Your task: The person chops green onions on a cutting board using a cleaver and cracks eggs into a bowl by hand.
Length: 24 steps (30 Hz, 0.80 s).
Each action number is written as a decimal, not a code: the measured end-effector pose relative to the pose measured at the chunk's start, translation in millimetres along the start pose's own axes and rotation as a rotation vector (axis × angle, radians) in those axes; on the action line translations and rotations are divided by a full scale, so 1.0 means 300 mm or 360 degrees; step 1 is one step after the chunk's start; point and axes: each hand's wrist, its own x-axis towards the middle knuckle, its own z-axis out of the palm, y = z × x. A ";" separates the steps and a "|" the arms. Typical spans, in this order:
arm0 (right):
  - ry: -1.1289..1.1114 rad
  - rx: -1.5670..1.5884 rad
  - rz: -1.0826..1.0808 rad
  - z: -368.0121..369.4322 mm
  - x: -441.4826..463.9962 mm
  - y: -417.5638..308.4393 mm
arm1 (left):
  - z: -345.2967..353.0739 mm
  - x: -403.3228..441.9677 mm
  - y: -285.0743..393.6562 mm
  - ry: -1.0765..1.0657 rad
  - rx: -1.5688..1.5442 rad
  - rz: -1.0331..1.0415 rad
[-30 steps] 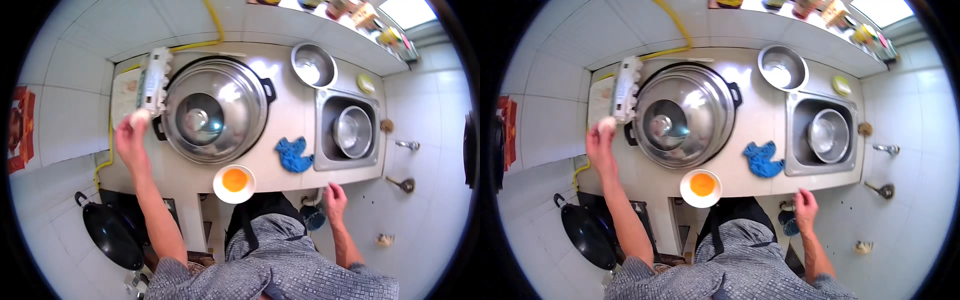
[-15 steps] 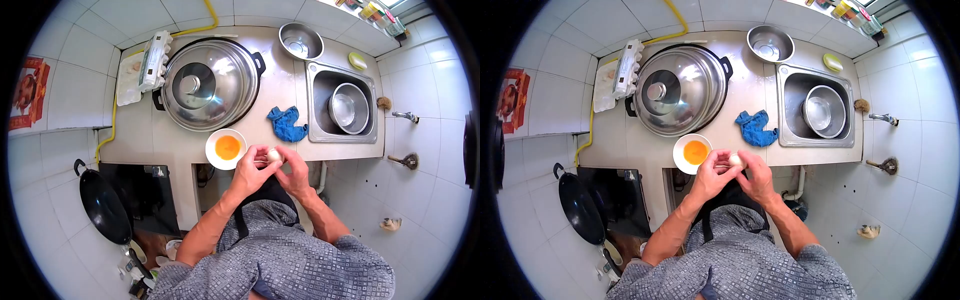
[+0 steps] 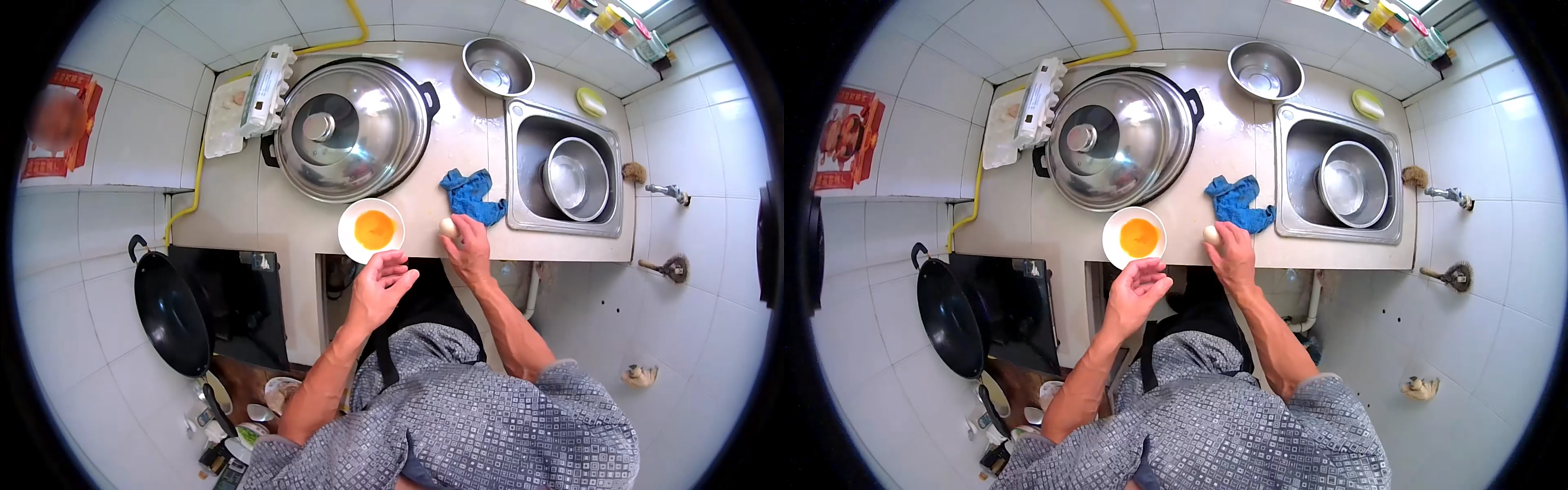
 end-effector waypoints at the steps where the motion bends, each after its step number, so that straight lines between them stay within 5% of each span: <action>1: -0.0051 -0.0135 -0.0057 0.006 -0.003 0.024 | 0.007 -0.001 0.000 0.0013 -0.0010 0.0004; 6: -0.0215 -0.0033 0.0112 -0.038 0.036 -0.048 | 0.024 0.031 0.034 0.0001 0.0012 0.0060; 10: -0.0342 0.0652 0.0681 -0.069 0.081 -0.128 | 0.020 0.092 0.115 -0.0095 0.0414 0.0284; 13: -0.0765 0.1472 0.1346 -0.113 0.154 -0.194 | 0.005 0.157 0.172 -0.0255 0.0489 0.0499; 20: -0.1100 0.1971 0.1456 -0.070 0.241 -0.267 | -0.058 0.202 0.198 -0.0382 0.0222 0.0354; 24: -0.1276 0.1498 0.1233 -0.024 0.263 -0.300 | -0.099 0.192 0.179 -0.0211 0.0119 0.0110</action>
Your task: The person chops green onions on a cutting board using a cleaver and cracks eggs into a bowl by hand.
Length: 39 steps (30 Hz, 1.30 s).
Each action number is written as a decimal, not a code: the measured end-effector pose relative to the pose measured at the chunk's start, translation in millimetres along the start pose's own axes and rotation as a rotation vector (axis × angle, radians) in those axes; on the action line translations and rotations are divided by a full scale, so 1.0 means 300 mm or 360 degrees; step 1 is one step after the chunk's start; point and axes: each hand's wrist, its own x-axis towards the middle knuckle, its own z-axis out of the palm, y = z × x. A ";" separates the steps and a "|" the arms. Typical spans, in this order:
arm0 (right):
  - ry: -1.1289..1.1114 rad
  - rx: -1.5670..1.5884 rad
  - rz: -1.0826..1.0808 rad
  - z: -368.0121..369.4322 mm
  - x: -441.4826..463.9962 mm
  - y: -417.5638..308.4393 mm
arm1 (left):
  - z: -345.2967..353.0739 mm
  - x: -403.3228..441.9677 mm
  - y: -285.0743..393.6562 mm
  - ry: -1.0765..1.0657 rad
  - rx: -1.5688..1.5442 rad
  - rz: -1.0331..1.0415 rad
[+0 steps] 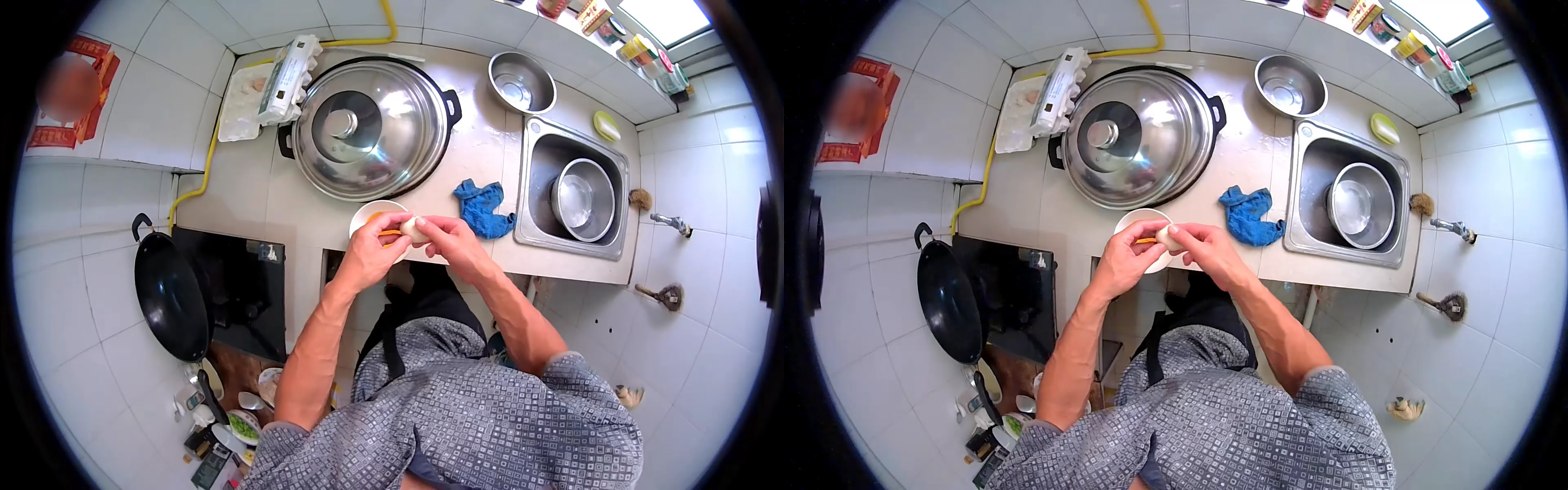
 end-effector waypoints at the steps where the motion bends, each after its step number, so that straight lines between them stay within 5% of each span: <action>1: 0.0001 -0.0112 -0.0107 0.019 0.004 -0.011 | -0.008 0.006 -0.032 0.0051 -0.0068 0.0002; 14: 0.0064 -0.0564 -0.0431 0.109 0.063 0.024 | -0.055 -0.029 -0.110 0.0405 0.0080 0.0141; 39: 0.0102 -0.1199 -0.0700 0.186 0.080 -0.002 | -0.090 -0.043 -0.135 0.0551 0.0241 0.0103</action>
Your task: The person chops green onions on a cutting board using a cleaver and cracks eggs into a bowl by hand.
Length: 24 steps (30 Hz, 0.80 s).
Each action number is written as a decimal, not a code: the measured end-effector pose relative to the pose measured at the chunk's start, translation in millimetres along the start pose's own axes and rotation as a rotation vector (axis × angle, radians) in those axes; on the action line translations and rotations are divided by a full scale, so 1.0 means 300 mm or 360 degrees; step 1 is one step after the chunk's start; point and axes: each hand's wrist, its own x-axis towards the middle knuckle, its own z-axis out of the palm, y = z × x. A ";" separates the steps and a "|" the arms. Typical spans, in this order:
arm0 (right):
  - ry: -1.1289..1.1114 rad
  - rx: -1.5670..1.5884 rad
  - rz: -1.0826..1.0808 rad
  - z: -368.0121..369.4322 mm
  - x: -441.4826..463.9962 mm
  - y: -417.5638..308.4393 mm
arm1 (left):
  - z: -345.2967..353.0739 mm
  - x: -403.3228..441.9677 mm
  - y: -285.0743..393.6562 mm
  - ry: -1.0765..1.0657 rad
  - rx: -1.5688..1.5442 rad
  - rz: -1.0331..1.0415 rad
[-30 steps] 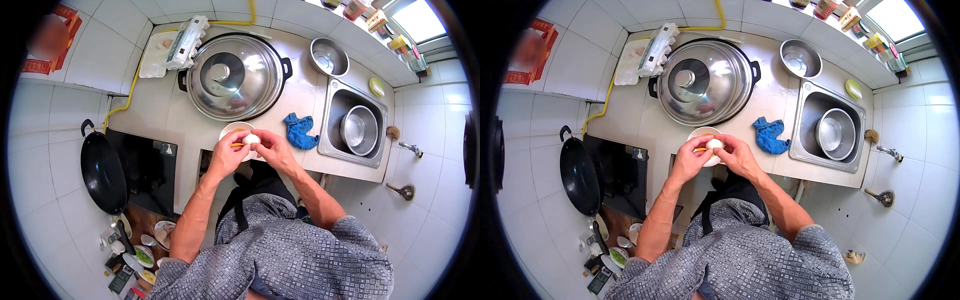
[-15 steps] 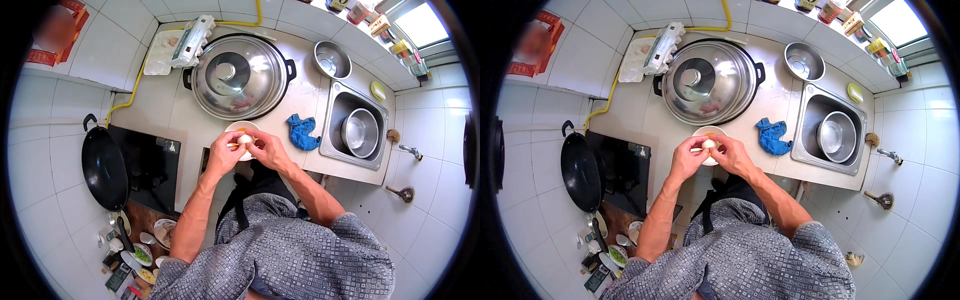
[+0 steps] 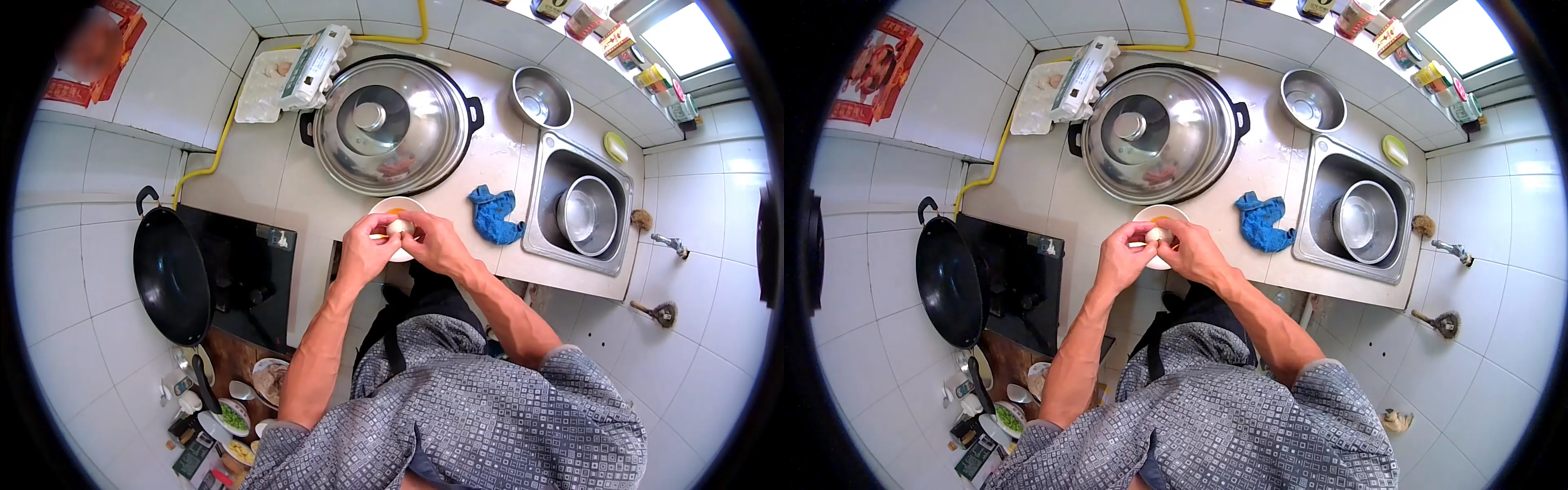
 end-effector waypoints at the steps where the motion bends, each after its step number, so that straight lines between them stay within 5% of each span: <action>1: -0.0008 -0.0014 0.0001 0.001 0.002 -0.001 | -0.005 -0.002 0.009 -0.0004 -0.0011 -0.0021; 17: -0.0121 0.0020 0.0067 0.003 0.014 0.020 | -0.030 0.005 -0.018 -0.0043 -0.0045 -0.0094; 24: -0.0186 0.0513 0.0267 -0.018 0.004 0.051 | -0.070 0.018 -0.042 -0.0130 -0.0153 -0.0097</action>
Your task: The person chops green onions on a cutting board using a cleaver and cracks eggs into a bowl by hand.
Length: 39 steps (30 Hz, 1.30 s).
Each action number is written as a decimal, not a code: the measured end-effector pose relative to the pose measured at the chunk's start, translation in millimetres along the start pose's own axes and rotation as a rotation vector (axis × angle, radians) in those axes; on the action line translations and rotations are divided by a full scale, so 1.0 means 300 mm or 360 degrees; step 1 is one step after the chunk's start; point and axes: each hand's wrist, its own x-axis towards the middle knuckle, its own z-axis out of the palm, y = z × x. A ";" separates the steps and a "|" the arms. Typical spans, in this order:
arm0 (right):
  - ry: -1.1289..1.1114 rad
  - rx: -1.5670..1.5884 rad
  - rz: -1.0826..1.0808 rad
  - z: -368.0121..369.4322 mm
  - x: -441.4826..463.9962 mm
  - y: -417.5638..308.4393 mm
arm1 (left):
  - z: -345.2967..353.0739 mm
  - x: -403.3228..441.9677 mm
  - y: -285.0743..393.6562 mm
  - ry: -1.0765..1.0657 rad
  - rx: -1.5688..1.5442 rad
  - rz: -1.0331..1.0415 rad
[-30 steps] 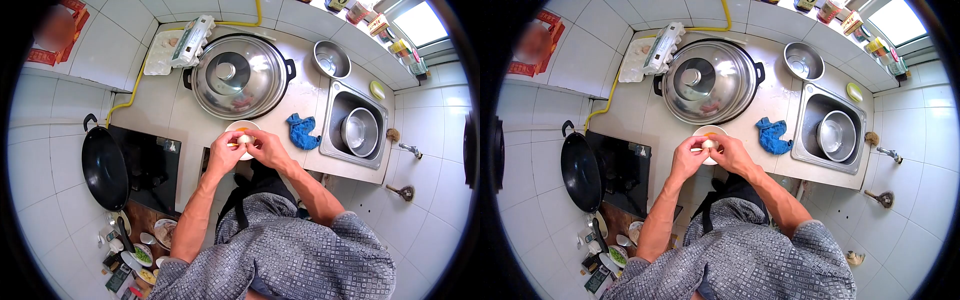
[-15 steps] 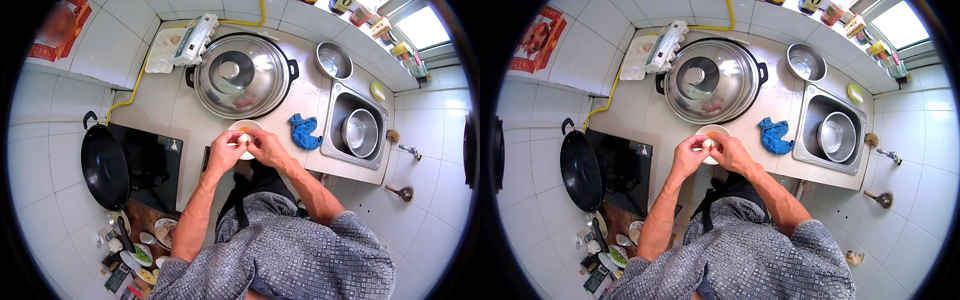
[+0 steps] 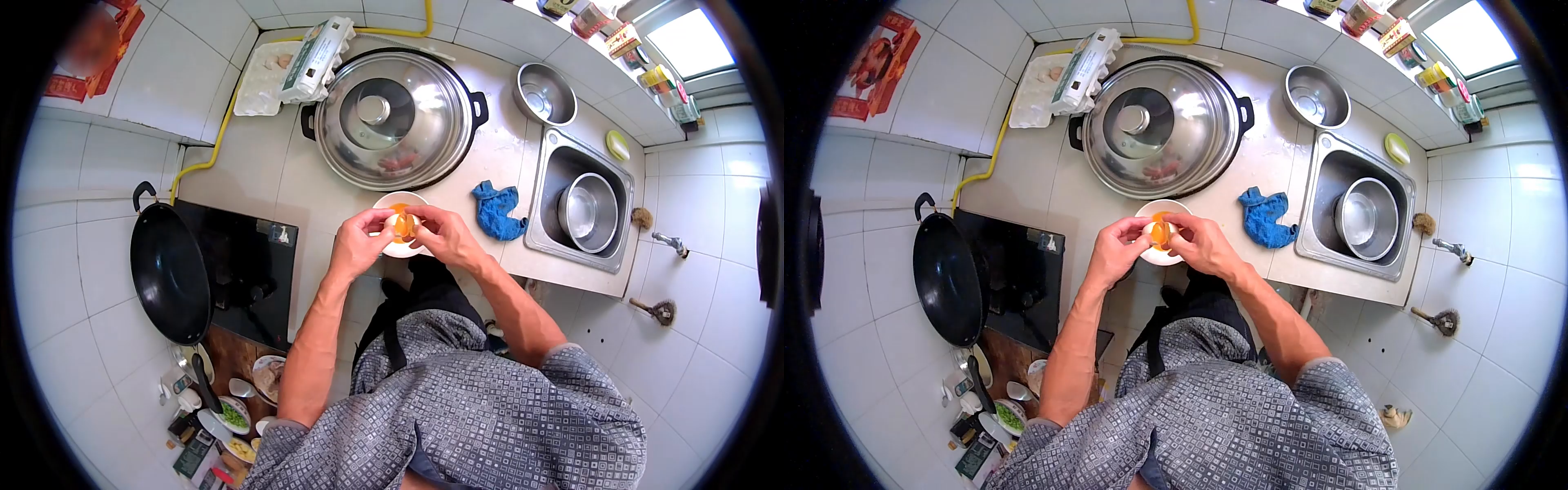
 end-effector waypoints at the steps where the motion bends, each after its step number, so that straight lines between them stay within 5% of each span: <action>1: -0.0020 0.0039 -0.0011 -0.002 -0.001 -0.004 | -0.001 0.003 -0.007 -0.0007 -0.0051 0.0012; 21: -0.0002 0.0113 -0.0039 -0.034 -0.008 0.027 | -0.032 -0.017 0.038 -0.0082 -0.0304 -0.0035; 39: 0.0248 -0.0155 -0.0064 -0.071 -0.057 0.048 | -0.007 -0.061 0.117 0.0134 0.0447 0.0215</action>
